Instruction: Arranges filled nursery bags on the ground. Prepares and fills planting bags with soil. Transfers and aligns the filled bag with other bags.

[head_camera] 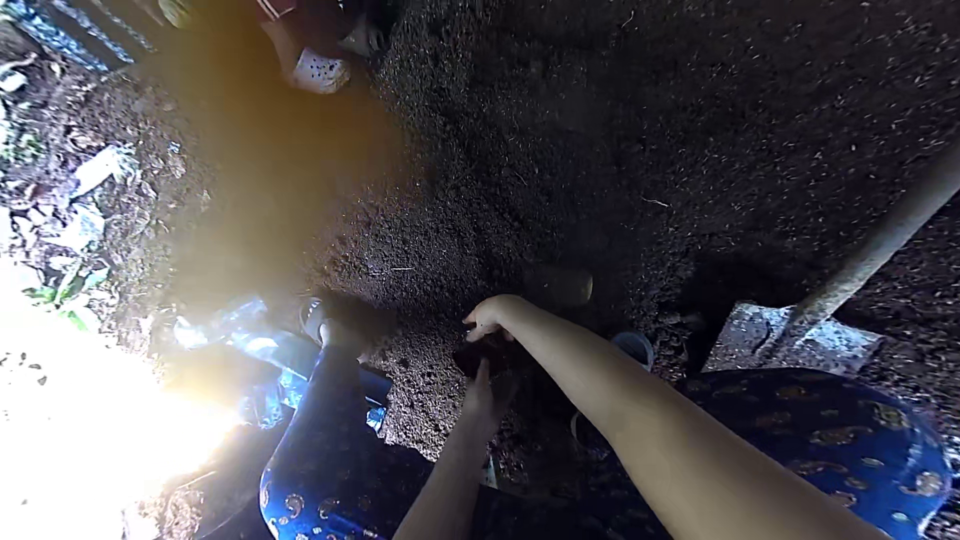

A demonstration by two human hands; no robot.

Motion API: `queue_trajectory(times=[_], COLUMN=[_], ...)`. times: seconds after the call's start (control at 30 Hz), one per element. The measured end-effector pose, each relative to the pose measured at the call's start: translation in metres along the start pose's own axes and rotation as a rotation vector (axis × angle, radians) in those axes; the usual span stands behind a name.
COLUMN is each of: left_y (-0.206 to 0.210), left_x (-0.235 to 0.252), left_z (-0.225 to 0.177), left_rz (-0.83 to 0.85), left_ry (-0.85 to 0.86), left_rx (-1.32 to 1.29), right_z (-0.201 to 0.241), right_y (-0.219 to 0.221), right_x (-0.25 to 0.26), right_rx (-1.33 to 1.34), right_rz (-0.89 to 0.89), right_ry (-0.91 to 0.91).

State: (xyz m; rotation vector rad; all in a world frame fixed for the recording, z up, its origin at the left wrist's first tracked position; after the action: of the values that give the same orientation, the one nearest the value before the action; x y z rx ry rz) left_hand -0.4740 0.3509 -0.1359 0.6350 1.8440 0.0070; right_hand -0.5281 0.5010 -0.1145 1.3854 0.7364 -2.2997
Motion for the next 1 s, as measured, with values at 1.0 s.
queue_trajectory(times=[1.0], left_y=[-0.013], left_x=[-0.016], left_z=[-0.062], left_rz=[0.025], left_ry=[-0.237], left_rx=[1.412], right_z=[0.016], right_y=[-0.003], right_x=[-0.011], right_rx=[-0.41], right_rz=[-0.168], right_ry=[-0.418])
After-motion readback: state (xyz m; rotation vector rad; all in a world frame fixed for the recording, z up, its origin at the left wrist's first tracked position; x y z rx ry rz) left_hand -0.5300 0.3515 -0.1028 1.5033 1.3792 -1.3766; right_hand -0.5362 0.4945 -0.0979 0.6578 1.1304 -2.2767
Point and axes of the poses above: each hand's wrist, its own x-axis towards the middle knuckle, its own y-axis out of the palm, z = x × y, the point moved 7 cm from there along x, towards the middle knuckle, and after that the axes turned 6 degrees about z, right-handed, at the moved point
